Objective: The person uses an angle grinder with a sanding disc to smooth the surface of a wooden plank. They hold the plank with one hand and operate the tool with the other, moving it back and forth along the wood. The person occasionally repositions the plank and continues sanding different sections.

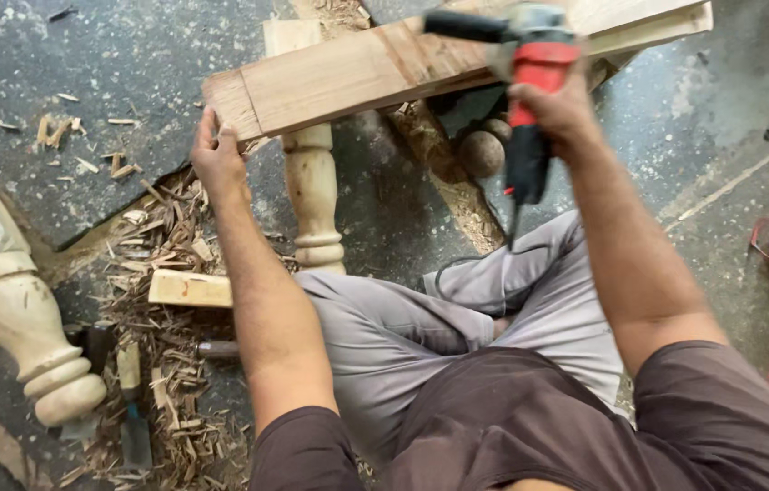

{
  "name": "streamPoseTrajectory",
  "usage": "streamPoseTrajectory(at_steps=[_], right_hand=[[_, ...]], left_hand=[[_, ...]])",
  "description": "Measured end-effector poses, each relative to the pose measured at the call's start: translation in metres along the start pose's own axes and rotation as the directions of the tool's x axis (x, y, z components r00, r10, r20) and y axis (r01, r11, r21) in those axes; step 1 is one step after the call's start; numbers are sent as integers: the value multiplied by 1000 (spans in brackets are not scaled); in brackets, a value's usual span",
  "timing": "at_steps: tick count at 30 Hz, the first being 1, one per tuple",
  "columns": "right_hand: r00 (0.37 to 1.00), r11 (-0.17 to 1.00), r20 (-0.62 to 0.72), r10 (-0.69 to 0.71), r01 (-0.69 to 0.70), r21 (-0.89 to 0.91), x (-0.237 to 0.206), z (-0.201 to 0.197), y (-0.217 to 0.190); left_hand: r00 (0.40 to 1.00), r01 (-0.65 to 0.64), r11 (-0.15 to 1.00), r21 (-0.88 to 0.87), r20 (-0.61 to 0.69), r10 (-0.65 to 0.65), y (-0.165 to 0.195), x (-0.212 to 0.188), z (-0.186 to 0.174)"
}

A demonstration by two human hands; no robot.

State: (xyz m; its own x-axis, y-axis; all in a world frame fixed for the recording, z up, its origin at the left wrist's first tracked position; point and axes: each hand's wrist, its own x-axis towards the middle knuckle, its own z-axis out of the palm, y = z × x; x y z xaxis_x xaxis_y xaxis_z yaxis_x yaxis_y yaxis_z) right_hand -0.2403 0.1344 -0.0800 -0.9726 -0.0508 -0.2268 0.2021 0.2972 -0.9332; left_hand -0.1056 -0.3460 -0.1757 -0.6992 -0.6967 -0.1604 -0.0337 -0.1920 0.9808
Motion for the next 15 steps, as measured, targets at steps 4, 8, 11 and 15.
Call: streamPoseTrajectory(at_steps=[4, 8, 11, 15], right_hand=[[982, 993, -186, 22, 0, 115, 14, -72, 15], [982, 971, -61, -179, 186, 147, 2, -58, 21], [998, 996, 63, -5, 11, -86, -21, 14, 16], [955, 934, 244, -168, 234, -271, -50, 85, -18]], left_hand=[[997, 81, 996, 31, -3, -81, 3, -2, -1], [999, 4, 1000, -2, 35, -4, -5, 0, 0], [992, 123, 992, -8, 21, -123, -15, 0, -2], [990, 76, 992, -101, 126, -63, -23, 1, -5]])
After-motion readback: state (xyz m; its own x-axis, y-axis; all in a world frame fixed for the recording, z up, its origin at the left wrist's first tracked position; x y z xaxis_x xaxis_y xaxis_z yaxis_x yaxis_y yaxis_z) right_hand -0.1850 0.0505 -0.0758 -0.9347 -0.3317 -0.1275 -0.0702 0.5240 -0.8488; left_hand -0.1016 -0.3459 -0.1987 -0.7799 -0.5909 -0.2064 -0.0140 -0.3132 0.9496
